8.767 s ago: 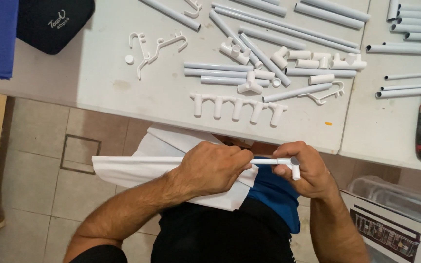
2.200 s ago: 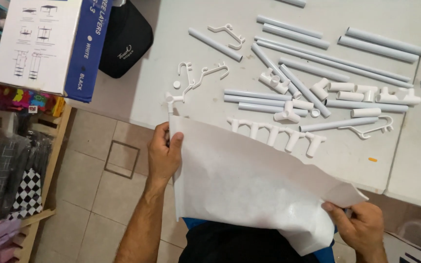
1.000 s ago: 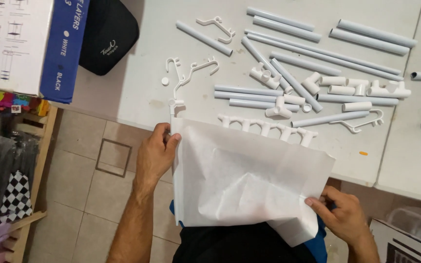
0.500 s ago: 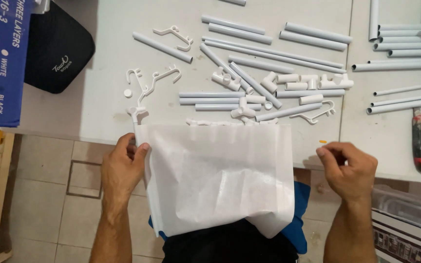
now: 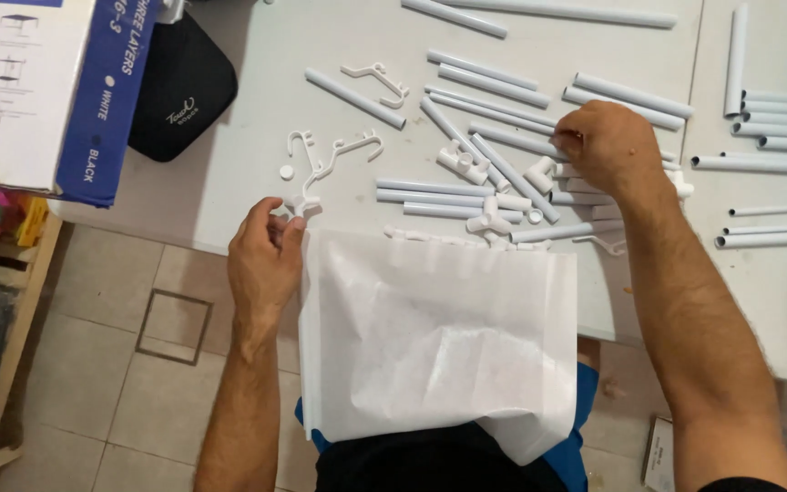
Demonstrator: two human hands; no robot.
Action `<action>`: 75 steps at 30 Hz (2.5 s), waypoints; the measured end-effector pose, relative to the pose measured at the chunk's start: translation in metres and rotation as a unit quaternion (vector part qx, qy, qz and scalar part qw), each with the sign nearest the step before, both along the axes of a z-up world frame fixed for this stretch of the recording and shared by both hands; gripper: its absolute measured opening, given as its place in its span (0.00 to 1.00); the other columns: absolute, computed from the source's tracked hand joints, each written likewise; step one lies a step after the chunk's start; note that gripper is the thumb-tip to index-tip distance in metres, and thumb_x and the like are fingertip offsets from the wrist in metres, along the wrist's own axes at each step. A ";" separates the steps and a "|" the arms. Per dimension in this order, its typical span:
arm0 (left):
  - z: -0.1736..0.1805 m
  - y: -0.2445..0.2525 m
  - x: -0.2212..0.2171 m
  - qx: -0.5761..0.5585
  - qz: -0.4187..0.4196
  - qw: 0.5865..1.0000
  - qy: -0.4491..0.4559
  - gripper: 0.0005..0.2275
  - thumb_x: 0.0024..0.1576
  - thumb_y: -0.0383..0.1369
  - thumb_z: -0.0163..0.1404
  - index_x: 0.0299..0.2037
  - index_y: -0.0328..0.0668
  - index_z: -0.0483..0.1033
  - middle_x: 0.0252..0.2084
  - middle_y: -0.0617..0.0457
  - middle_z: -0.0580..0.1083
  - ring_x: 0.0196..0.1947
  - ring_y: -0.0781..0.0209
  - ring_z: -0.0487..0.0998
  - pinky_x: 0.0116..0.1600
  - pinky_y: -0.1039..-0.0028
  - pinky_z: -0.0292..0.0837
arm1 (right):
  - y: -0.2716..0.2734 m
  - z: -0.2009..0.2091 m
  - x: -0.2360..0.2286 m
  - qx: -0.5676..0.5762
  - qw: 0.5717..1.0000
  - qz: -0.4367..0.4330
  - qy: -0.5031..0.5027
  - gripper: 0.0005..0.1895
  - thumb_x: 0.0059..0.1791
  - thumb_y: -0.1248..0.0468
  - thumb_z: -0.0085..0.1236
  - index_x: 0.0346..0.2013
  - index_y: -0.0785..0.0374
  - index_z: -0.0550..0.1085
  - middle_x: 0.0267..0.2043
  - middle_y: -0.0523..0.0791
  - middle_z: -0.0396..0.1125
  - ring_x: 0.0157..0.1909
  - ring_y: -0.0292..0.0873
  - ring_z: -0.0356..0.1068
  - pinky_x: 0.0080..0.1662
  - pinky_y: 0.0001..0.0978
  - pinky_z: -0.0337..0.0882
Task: Assembling a multi-tier shoe rack by connecting metal tubes with plastic joints and attaching fabric shelves.
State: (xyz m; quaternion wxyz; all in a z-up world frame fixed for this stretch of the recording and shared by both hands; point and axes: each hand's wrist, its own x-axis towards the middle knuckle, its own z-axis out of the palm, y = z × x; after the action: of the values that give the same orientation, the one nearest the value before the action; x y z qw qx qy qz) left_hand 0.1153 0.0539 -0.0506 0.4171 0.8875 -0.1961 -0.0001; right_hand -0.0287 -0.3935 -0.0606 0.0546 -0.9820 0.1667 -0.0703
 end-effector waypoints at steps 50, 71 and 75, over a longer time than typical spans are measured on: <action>-0.013 -0.173 -0.074 -0.126 -0.357 0.921 -0.090 0.09 0.65 0.34 0.48 0.53 0.45 0.74 0.34 0.56 0.72 0.39 0.57 0.80 0.57 0.60 0.72 | -0.036 -0.010 -0.013 -0.033 0.994 -0.057 0.084 0.11 0.50 0.59 0.63 0.47 0.50 0.82 0.45 0.44 0.76 0.49 0.54 0.76 0.50 0.50 0.76; -0.014 -0.211 -0.025 -0.134 -0.294 0.946 -0.041 0.11 0.58 0.23 0.48 0.49 0.44 0.76 0.37 0.55 0.73 0.34 0.59 0.75 0.39 0.68 0.71 | 0.048 0.050 -0.137 0.144 0.956 -0.206 -0.154 0.10 0.58 0.63 0.49 0.48 0.67 0.72 0.42 0.51 0.68 0.42 0.53 0.64 0.44 0.48 0.64; -0.006 -0.216 -0.018 -0.148 -0.283 0.948 -0.004 0.09 0.59 0.25 0.48 0.47 0.45 0.77 0.38 0.55 0.74 0.36 0.60 0.76 0.44 0.70 0.72 | 0.115 0.046 -0.179 0.328 0.888 -0.322 -0.019 0.13 0.57 0.55 0.53 0.52 0.57 0.75 0.34 0.45 0.71 0.26 0.37 0.58 0.28 0.33 0.65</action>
State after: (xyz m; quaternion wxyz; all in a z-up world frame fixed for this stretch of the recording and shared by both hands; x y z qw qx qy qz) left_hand 0.0969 -0.1622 -0.0565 0.5257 0.7238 -0.4387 -0.0858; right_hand -0.2074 -0.2782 -0.0142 0.3512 -0.7987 0.4866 -0.0440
